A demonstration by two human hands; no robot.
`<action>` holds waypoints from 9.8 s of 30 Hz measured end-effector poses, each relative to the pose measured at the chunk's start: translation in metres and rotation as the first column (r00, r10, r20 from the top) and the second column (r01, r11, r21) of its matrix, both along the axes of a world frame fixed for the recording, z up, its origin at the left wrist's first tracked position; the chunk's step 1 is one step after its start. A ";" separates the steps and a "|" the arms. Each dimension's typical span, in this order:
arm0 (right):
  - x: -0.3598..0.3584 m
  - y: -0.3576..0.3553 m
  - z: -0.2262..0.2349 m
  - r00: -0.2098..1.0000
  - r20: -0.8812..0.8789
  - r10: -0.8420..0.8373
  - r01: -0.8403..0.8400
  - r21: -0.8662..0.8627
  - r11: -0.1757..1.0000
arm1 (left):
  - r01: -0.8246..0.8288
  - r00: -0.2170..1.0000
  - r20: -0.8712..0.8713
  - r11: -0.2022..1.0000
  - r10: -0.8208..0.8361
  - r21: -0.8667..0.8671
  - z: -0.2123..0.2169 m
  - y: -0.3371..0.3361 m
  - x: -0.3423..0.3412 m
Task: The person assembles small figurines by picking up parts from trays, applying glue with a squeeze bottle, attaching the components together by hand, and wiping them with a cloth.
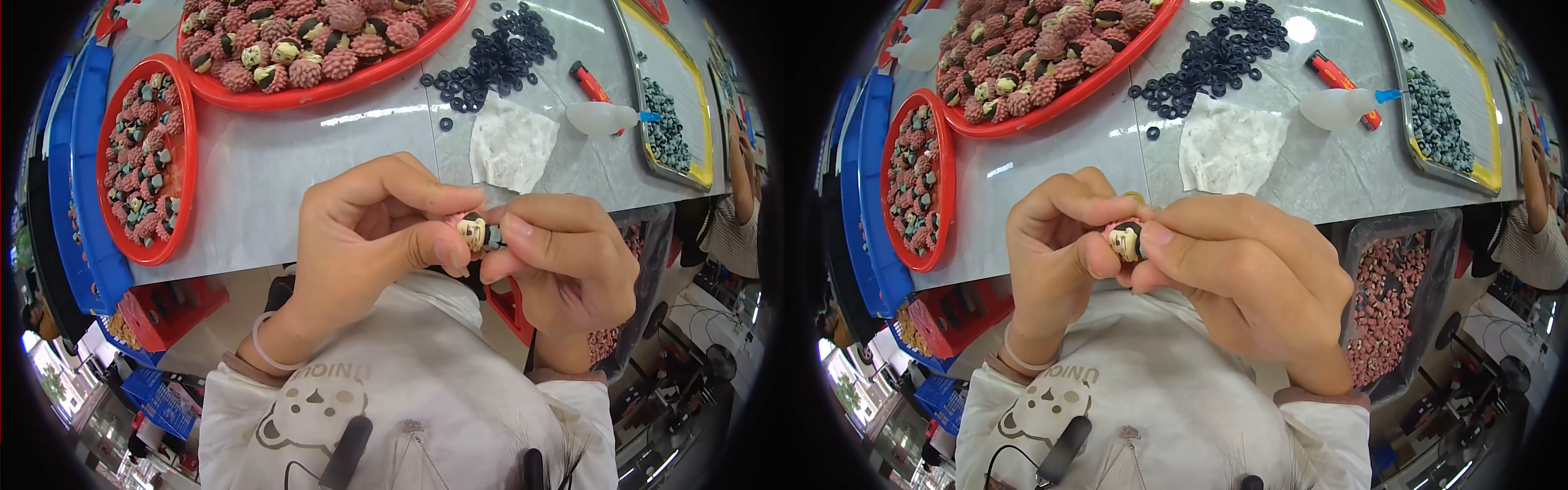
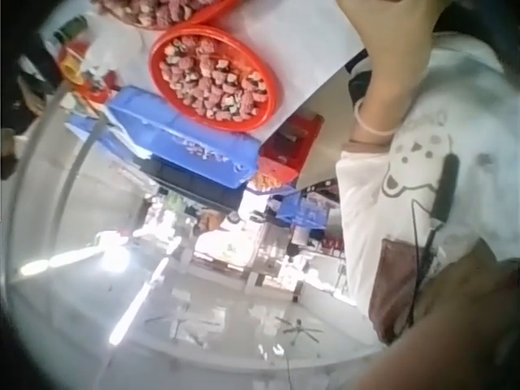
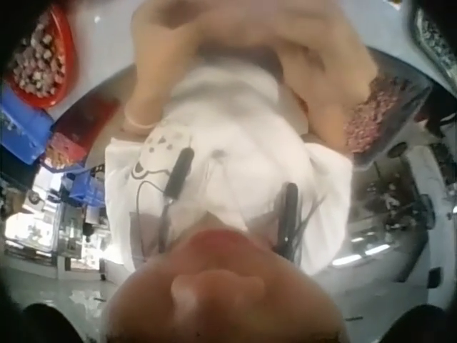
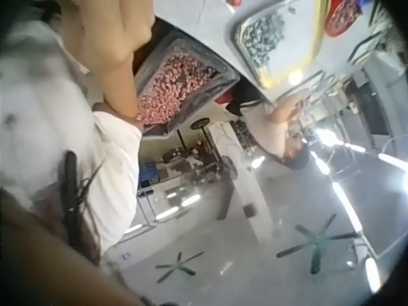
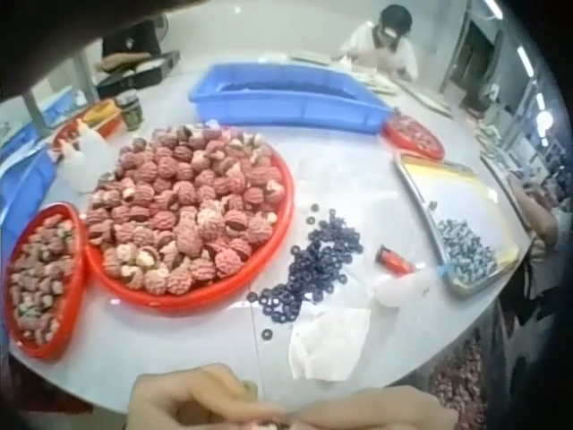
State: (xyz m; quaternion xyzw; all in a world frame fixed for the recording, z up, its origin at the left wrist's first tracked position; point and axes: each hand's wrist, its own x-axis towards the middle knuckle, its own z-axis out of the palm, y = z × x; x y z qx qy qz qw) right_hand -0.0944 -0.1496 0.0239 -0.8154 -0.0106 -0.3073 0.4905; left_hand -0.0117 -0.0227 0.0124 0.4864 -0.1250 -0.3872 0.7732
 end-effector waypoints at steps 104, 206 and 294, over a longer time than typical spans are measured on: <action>-0.010 -0.081 -0.009 0.924 -0.055 -0.379 0.381 0.212 0.900 | 0.051 0.996 0.079 0.980 -0.036 -0.193 -0.021 -0.012 0.013; 0.006 -0.080 -0.017 0.878 -0.210 -0.431 0.443 0.013 0.896 | -0.470 -0.009 0.895 0.792 -0.446 0.390 0.041 -0.018 0.090; -0.030 -0.202 0.000 0.637 -0.304 -0.708 0.438 -0.613 0.658 | 0.051 0.986 0.157 0.999 -0.052 0.007 -0.014 -0.011 0.006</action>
